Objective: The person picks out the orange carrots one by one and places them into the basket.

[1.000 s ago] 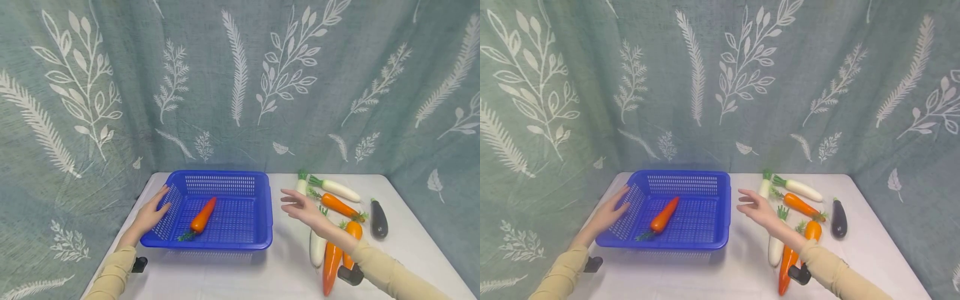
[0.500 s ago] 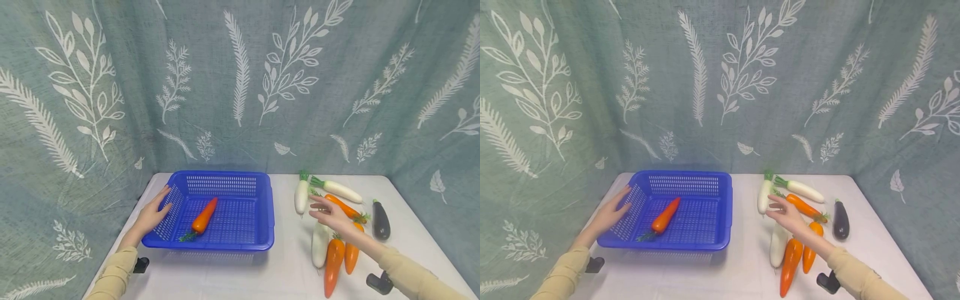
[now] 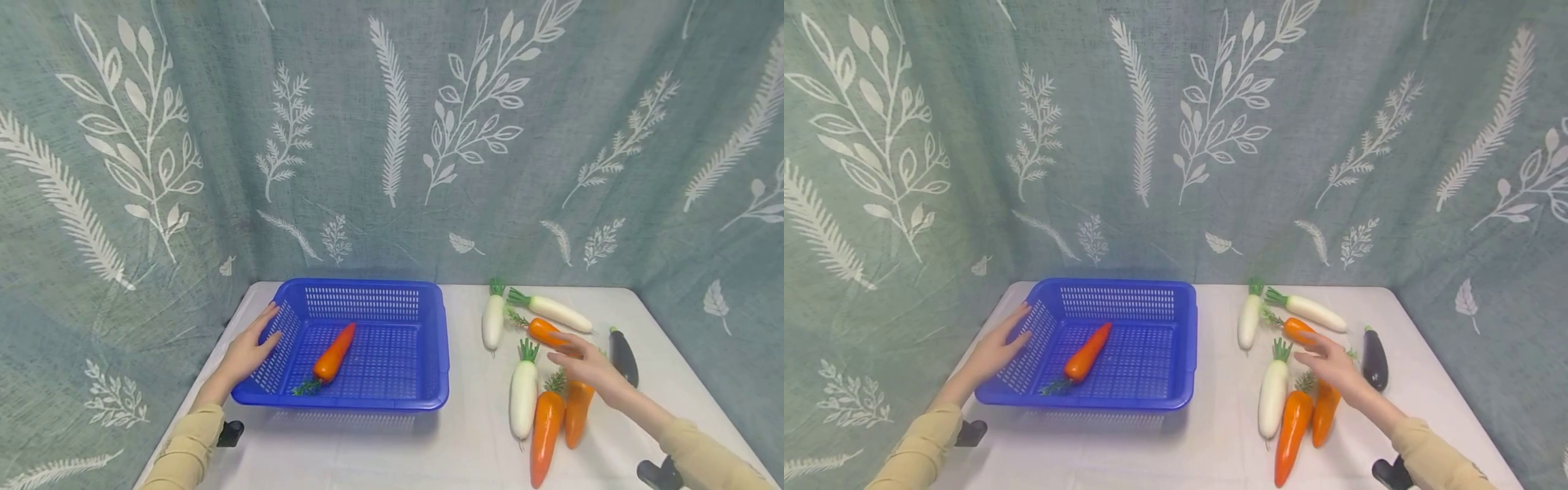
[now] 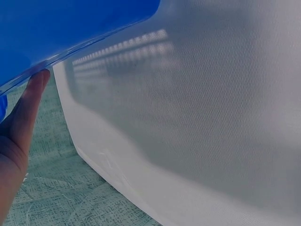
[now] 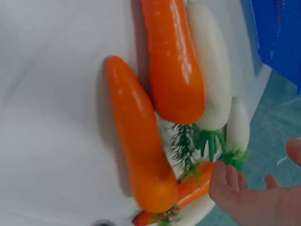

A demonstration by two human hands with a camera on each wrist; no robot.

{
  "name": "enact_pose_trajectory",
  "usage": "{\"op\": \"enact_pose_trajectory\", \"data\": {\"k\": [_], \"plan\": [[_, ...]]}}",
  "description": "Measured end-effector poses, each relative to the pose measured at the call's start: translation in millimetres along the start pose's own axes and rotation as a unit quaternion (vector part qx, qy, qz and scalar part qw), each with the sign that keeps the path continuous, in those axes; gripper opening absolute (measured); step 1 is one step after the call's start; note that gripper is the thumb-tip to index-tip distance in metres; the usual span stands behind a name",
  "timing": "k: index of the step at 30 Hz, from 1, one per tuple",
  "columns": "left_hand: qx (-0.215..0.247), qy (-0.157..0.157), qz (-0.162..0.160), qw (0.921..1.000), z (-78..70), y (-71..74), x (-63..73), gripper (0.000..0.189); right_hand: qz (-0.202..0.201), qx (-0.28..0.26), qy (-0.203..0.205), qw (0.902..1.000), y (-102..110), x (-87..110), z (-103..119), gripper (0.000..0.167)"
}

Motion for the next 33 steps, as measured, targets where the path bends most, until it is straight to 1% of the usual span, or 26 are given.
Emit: {"op": "enact_pose_trajectory", "data": {"k": [2,4,7,10,13,17,18,20,24,26,29,33], "plan": [[0.001,-0.001,0.001,1.0000,-1.1,0.5,-0.1,0.055,-0.004,-0.004,-0.002,1.0000,5,-0.5,-7,0.064],[0.003,-0.001,0.001,1.0000,-2.1,1.0,-0.4,0.055,-0.017,0.000,-0.011,0.9998,10,-1.5,-13,0.064],[0.003,0.000,0.003,1.0000,-2.9,1.7,-0.7,0.055,-0.037,0.006,-0.033,0.9988,17,-3.3,-22,0.064],[0.002,0.001,0.003,1.0000,-3.5,2.4,-0.7,0.055,-0.047,-0.006,-0.058,0.9972,23,-4.7,-29,0.064],[0.002,-0.003,0.000,1.0000,-4.7,2.5,-0.3,0.054,-0.043,-0.032,-0.082,0.9952,27,-10.5,-44,0.069],[-0.001,-0.006,-0.005,1.0000,-6.0,2.7,0.9,0.054,-0.033,-0.049,-0.139,0.9886,28,-20.8,-67,0.072],[-0.001,-0.005,-0.004,1.0000,-5.9,2.7,1.1,0.054,-0.028,-0.051,-0.145,0.9877,27,-22.3,-70,0.073],[-0.001,-0.002,-0.003,1.0000,-5.9,2.5,1.5,0.054,-0.023,-0.057,-0.156,0.9859,25,-21.5,-71,0.071],[-0.002,-0.003,-0.003,1.0000,-5.8,1.9,1.1,0.054,-0.008,-0.067,-0.147,0.9869,20,-16.6,-65,0.069],[0.000,-0.005,-0.005,1.0000,-5.3,1.4,1.0,0.054,-0.006,-0.071,-0.153,0.9857,17,-15.1,-61,0.066],[0.001,-0.005,-0.006,1.0000,-4.7,1.2,1.4,0.054,0.002,-0.069,-0.156,0.9853,14,-15.9,-61,0.064],[0.003,0.001,-0.003,1.0000,-3.1,1.2,2.2,0.055,0.021,-0.070,-0.143,0.9869,13,-18.0,-65,0.064]]}}
Point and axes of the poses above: each hand's wrist, its own x-axis away from the middle knuckle, its own y-axis out of the back of the hand, z = x × y, the point moved 2 cm from there along -x, towards the middle knuckle, and after that the axes turned 2 degrees about -z, right-handed, at the moved point
